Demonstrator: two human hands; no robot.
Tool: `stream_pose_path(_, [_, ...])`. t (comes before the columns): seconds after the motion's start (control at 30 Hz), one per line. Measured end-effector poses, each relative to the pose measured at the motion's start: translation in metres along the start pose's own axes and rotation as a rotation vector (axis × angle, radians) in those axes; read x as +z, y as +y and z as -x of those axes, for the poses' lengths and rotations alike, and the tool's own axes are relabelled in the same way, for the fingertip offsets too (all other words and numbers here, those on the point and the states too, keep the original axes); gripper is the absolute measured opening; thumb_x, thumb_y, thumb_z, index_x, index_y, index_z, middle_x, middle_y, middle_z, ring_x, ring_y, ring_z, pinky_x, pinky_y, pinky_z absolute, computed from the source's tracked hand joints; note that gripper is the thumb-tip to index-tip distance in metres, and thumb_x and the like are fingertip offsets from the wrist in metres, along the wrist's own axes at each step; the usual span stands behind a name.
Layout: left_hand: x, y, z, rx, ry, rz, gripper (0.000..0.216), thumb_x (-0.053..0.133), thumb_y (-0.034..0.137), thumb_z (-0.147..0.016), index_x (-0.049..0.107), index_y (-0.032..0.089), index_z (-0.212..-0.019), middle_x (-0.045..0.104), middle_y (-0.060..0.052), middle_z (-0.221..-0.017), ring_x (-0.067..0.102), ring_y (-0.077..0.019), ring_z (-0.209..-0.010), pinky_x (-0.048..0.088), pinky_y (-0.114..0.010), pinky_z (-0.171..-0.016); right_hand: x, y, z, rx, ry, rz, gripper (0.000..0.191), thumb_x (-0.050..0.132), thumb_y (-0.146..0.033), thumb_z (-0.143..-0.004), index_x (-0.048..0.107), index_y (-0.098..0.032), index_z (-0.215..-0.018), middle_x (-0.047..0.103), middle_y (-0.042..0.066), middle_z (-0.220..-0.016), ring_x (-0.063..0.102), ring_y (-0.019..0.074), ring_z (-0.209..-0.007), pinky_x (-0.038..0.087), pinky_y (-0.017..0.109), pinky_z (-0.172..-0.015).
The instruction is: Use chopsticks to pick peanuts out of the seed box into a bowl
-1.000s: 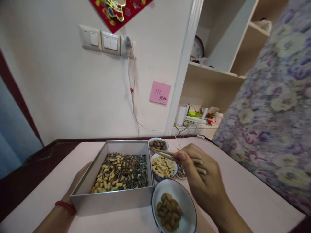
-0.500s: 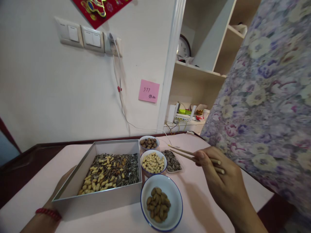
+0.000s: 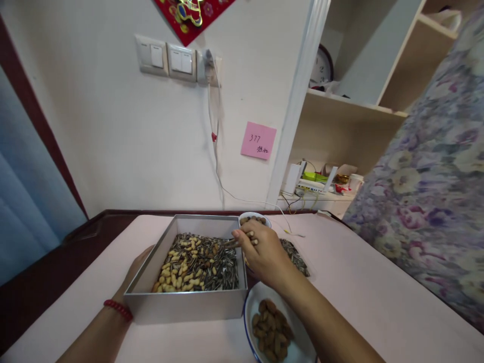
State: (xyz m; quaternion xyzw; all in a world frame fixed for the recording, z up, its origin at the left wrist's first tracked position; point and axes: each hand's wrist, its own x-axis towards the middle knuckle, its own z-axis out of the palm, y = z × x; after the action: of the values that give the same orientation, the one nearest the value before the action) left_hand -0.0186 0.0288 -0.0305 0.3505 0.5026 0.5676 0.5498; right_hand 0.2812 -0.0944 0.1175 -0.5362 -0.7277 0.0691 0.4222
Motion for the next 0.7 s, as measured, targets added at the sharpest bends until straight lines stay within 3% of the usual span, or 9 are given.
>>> stream_pose_path(0.23, [-0.004,-0.005,-0.005,-0.025,-0.071,0.058,0.038,0.079,0.034,-0.063,0.07,0.014,-0.094,0.077,-0.01,-0.081,0.073,-0.0309,-0.08,0.059,-0.037,-0.072,0.026,0.019,-0.016,-0.026,-0.108,0.089,0.033,0.045,-0.043,-0.096,0.062,-0.02,-0.078,0.06,0.003,-0.078,0.051,0.015,-0.071,0.038,0.029,-0.066])
stream_pose_path(0.47, [-0.001,-0.005,-0.003,-0.045,-0.062,0.102,0.03,0.075,0.027,-0.067,0.069,0.015,-0.094,0.076,-0.008,-0.08,0.073,-0.0261,-0.071,0.059,-0.035,-0.07,0.039,0.025,-0.018,-0.053,-0.088,0.085,0.034,0.046,-0.038,-0.096,0.054,-0.02,-0.069,0.057,0.001,-0.073,0.048,0.0142,-0.07,0.035,0.029,-0.064])
stream_pose_path(0.6, [-0.002,-0.003,-0.003,-0.039,-0.053,0.074,0.022,0.072,0.025,-0.072,0.071,0.015,-0.091,0.076,-0.008,-0.076,0.073,-0.0271,-0.072,0.059,-0.035,-0.068,0.033,0.023,-0.013,-0.049,-0.024,0.049,0.036,0.045,-0.039,-0.096,0.051,-0.02,-0.067,0.054,0.001,-0.069,0.048,0.0138,-0.066,0.036,0.029,-0.062])
stream_pose_path(0.7, [-0.002,0.0,-0.002,0.004,-0.003,0.004,0.015,0.071,0.023,-0.072,0.072,0.015,-0.085,0.076,-0.008,-0.074,0.073,-0.0284,-0.077,0.059,-0.033,-0.07,0.014,0.015,-0.003,-0.052,0.038,0.011,0.037,0.045,-0.041,-0.096,0.053,-0.02,-0.067,0.055,0.001,-0.068,0.05,0.0136,-0.065,0.039,0.029,-0.062])
